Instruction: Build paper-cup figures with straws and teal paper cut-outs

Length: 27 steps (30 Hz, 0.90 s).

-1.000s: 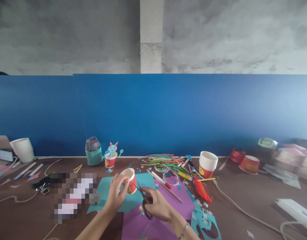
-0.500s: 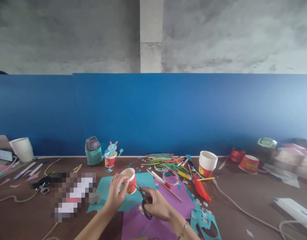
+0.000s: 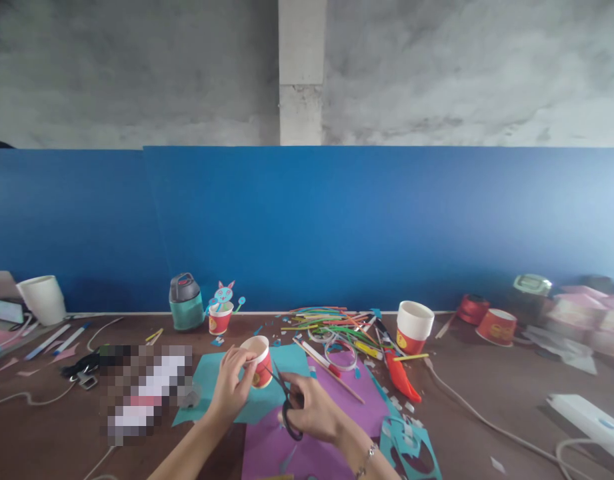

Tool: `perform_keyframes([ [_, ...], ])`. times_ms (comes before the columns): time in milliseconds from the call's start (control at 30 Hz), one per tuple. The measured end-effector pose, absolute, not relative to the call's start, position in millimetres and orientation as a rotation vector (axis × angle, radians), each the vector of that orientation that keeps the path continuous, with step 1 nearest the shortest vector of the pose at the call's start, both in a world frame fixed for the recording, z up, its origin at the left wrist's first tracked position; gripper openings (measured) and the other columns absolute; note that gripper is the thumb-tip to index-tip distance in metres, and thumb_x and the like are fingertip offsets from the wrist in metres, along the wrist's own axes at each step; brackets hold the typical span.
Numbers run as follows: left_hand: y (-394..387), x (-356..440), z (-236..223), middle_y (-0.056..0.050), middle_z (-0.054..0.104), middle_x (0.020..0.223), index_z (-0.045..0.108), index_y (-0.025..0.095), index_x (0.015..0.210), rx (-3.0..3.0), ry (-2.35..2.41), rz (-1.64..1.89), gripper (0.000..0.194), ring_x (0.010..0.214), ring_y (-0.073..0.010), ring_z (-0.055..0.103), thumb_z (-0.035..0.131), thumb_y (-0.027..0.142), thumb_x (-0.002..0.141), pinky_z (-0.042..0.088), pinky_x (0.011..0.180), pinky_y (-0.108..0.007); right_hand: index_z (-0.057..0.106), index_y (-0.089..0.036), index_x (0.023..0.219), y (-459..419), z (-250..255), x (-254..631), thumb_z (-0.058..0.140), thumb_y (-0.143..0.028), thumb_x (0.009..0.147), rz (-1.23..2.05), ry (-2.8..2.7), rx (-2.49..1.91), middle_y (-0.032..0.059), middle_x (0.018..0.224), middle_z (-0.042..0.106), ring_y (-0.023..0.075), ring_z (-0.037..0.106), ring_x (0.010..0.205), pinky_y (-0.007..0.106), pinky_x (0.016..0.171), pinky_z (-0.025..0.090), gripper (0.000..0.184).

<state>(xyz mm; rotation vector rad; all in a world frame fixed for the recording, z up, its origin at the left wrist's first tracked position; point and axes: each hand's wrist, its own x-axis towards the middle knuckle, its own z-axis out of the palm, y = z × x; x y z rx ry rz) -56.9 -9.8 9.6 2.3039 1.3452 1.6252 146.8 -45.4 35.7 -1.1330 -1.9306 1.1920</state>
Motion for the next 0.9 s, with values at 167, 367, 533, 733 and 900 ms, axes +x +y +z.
perform_keyframes([
  [167,-9.4,-56.7,9.1,-0.003,0.065,0.075,0.057,0.021,0.081,2.303,1.353,1.620,0.015,0.077,-0.0208,0.062,0.044,0.022,0.089,0.038,0.093,-0.047,0.060,-0.015,0.115,-46.7,38.5,145.7,0.064,-0.018,0.065,1.216,-1.913,-1.146,-0.0097,0.055,0.037,0.0072,0.032,0.053,0.019,0.047,0.025,0.050],
  [367,-8.3,-57.0,9.6,-0.002,0.065,0.073,0.057,0.021,0.080,2.319,1.352,1.623,0.015,0.076,-0.0203,0.062,0.045,0.022,0.088,0.039,0.093,-0.046,0.061,-0.015,0.114,-46.3,37.3,146.5,0.064,-0.016,0.065,1.206,-1.926,-1.141,-0.0098,0.055,0.036,0.0071,0.031,0.052,0.019,0.047,0.025,0.049],
  [533,-7.7,-57.6,7.8,-0.003,0.065,0.074,0.058,0.022,0.080,2.309,1.367,1.639,0.015,0.075,-0.0206,0.062,0.045,0.023,0.088,0.039,0.094,-0.046,0.060,-0.015,0.113,-44.2,34.6,146.8,0.064,-0.016,0.065,1.209,-1.901,-1.160,-0.0096,0.056,0.035,0.0071,0.031,0.053,0.019,0.047,0.025,0.049],
  [733,-7.7,-57.4,6.7,-0.002,0.065,0.074,0.057,0.022,0.079,2.299,1.352,1.643,0.014,0.074,-0.0203,0.062,0.045,0.023,0.088,0.039,0.093,-0.048,0.060,-0.015,0.114,-44.9,37.0,146.6,0.062,-0.013,0.064,1.198,-1.933,-1.139,-0.0100,0.056,0.033,0.0067,0.029,0.053,0.019,0.046,0.023,0.050],
  [900,-8.2,-56.8,8.2,-0.002,0.065,0.073,0.057,0.022,0.079,2.304,1.354,1.629,0.015,0.074,-0.0203,0.062,0.045,0.023,0.088,0.039,0.094,-0.048,0.060,-0.015,0.113,-45.9,37.4,146.0,0.063,-0.015,0.064,1.194,-1.930,-1.137,-0.0101,0.056,0.033,0.0070,0.028,0.053,0.020,0.046,0.023,0.049],
])
